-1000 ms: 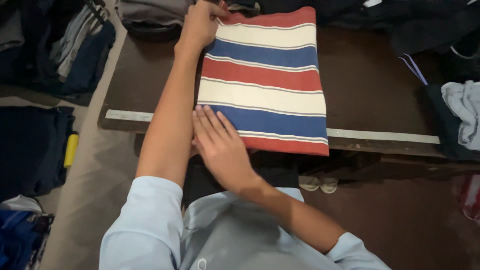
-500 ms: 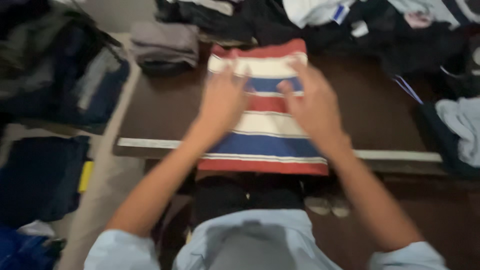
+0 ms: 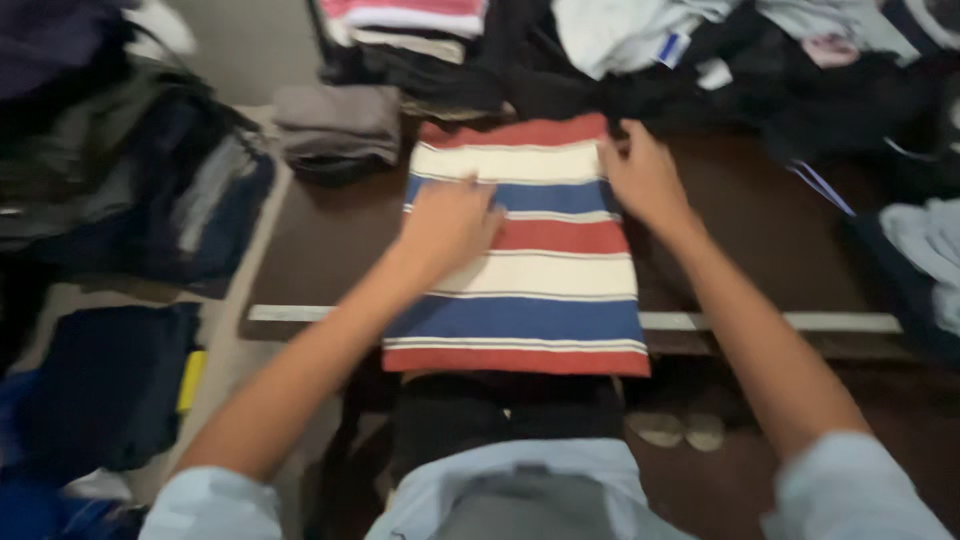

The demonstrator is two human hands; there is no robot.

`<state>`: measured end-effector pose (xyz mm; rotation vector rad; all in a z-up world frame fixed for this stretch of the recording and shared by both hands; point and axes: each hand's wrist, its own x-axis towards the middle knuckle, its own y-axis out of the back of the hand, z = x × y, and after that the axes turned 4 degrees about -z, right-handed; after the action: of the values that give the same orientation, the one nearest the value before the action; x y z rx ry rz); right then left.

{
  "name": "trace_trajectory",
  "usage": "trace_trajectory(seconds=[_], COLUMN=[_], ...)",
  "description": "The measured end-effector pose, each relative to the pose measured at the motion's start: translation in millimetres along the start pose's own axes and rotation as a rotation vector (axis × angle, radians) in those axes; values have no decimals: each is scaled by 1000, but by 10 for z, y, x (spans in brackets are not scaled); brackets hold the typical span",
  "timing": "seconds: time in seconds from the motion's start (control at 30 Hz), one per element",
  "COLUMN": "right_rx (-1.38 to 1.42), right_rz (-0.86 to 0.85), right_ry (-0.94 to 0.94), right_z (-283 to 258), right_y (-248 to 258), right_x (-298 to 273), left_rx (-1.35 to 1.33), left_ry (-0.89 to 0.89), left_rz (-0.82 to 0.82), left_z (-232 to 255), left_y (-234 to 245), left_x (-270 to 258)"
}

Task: The person folds a striped shirt, a dark graphic t-shirt, and a light-colored garment on a wooden table. Each item is smoothed, folded into a compact rectangle, and stacked. The person then rolls the last garment into a tight bundle.

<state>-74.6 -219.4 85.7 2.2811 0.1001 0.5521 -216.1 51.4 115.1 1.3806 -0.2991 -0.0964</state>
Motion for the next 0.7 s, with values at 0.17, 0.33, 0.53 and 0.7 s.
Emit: trace_trajectory(seconds=[0.17,0.33,0.53,0.7], right_rx=[503,445,303,146], right_rz=[-332,-254,-219,-102], right_ry=[-284,-263,-190,-196], right_z=[413,467,405,262], right_y=[43,-67,7,9], right_x=[504,460,354,341], left_rx=[-293,-302,-334,-167], left_ry=[-344,-387,-368,-292], left_rz=[271,347,362,278], left_z=[301,574,510,530], left_y=[-163,-548,-816,-859], left_x=[844,1175,1203,1222])
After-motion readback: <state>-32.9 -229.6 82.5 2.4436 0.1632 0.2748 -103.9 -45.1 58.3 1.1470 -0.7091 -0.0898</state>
